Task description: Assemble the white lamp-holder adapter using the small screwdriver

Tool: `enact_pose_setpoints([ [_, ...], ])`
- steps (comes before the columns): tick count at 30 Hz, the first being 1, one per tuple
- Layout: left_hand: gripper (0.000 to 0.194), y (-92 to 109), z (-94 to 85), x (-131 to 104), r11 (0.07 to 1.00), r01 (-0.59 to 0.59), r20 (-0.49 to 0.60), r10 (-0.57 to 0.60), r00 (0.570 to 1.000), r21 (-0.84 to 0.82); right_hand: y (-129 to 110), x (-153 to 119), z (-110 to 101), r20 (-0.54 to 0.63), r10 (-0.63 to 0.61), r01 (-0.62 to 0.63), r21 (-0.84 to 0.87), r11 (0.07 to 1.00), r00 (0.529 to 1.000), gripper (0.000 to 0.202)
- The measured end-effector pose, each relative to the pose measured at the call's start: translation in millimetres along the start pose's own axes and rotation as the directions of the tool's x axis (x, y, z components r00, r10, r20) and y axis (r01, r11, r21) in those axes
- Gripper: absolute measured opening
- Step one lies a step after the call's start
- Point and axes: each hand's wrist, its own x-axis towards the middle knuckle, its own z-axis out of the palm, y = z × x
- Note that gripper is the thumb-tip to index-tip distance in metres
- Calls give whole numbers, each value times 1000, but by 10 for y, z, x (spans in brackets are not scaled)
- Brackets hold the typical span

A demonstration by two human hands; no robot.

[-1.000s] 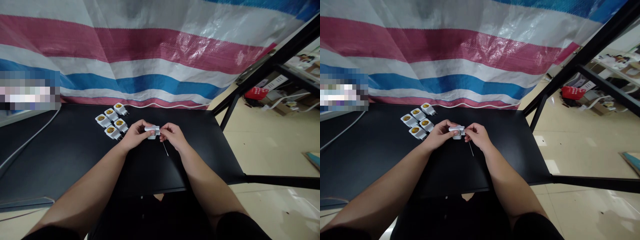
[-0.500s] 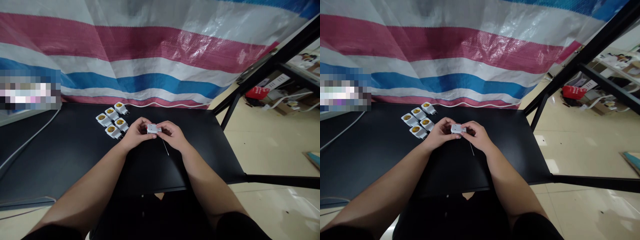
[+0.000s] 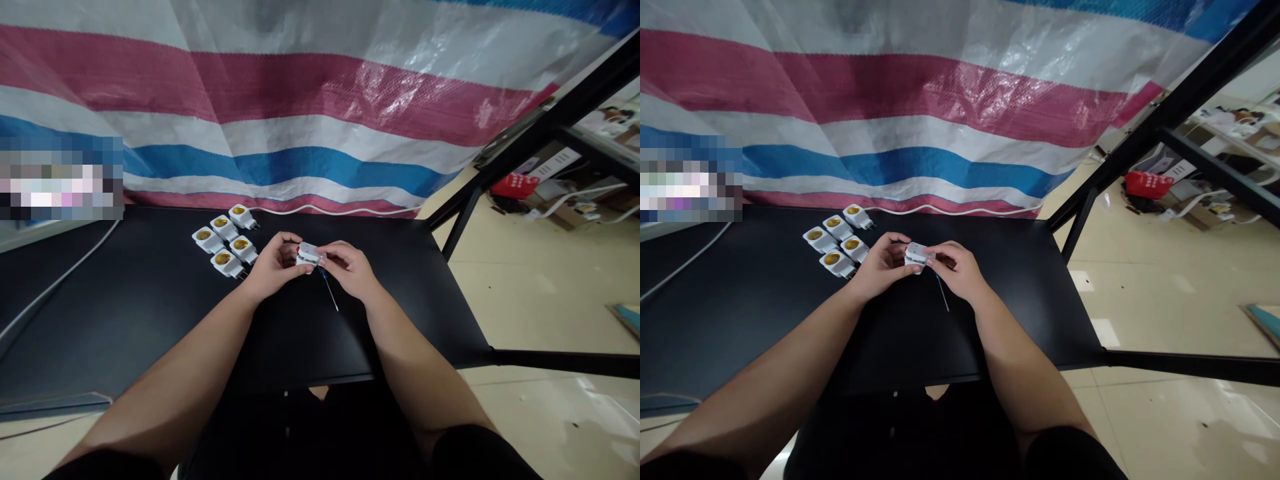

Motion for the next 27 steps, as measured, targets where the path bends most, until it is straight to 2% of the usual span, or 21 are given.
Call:
enact_pose_setpoints([
  [11, 57, 6, 8, 15, 999, -39, 20, 39, 999, -8, -18, 15, 0, -35, 6, -6, 15, 1000, 999, 24],
  [27, 50, 44, 26, 5, 998, -60, 21, 60, 998, 7, -57, 15, -19, -15, 64, -64, -25, 998, 998, 25],
])
